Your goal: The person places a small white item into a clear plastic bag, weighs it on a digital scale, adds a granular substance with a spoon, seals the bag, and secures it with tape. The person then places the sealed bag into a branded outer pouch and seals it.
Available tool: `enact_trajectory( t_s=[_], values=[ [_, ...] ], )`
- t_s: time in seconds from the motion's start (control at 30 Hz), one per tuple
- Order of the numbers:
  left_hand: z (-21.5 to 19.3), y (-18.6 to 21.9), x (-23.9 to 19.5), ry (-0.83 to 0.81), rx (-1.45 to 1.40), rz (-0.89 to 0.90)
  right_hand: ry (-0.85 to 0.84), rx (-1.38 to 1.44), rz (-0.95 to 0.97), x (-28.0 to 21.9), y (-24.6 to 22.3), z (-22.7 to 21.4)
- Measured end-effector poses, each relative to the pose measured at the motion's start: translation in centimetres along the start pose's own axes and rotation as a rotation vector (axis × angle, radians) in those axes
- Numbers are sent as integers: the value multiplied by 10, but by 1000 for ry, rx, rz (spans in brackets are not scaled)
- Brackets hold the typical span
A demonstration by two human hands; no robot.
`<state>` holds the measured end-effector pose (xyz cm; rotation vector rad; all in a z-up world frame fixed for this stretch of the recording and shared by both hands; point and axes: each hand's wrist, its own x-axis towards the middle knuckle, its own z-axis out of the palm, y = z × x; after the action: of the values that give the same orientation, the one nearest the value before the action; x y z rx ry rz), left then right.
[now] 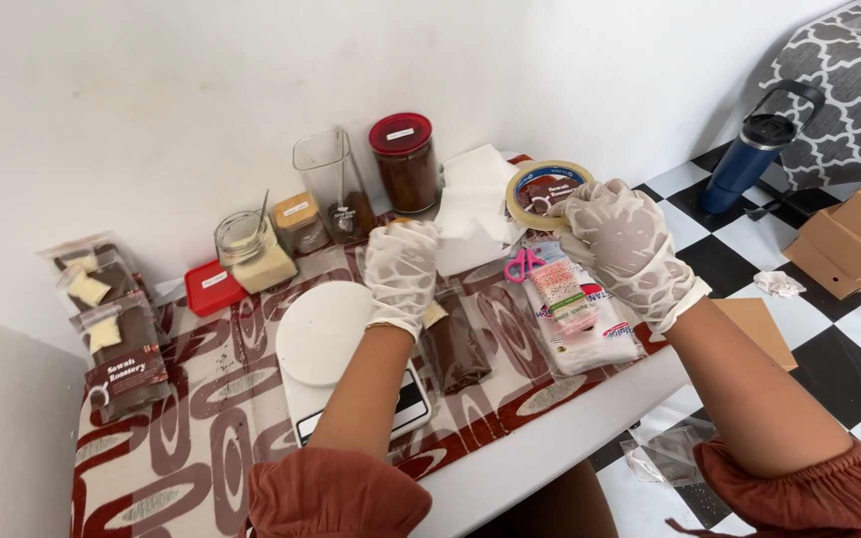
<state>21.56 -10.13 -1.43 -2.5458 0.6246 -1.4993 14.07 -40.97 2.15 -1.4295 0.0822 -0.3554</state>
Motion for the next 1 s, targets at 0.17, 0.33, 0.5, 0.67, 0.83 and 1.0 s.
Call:
enact_trajectory(
  t_s=[0.17, 0.33, 0.5, 0.67, 0.83, 1.0],
  values=[
    [-78, -5, 84, -507, -515, -512, -112, -1338, -825, -27, -52, -26],
    [-64, 28, 120, -356, -1018, -961, -40, -1396, -614, -41, -70, -33],
    [60, 66, 90, -297, -986, -499, -66, -1378, -630, -10, -28, -70],
    [25, 69, 92, -1261, -769, -417, -110, -944, -240, -13, -37, -62],
    [-12, 53, 55, -753, -679, -402, -113, -1168, -621, -26, -34, -46],
    [-92, 24, 50, -95, -496, -348, -52, -1055, -685, -47, -5, -21]
  ],
)
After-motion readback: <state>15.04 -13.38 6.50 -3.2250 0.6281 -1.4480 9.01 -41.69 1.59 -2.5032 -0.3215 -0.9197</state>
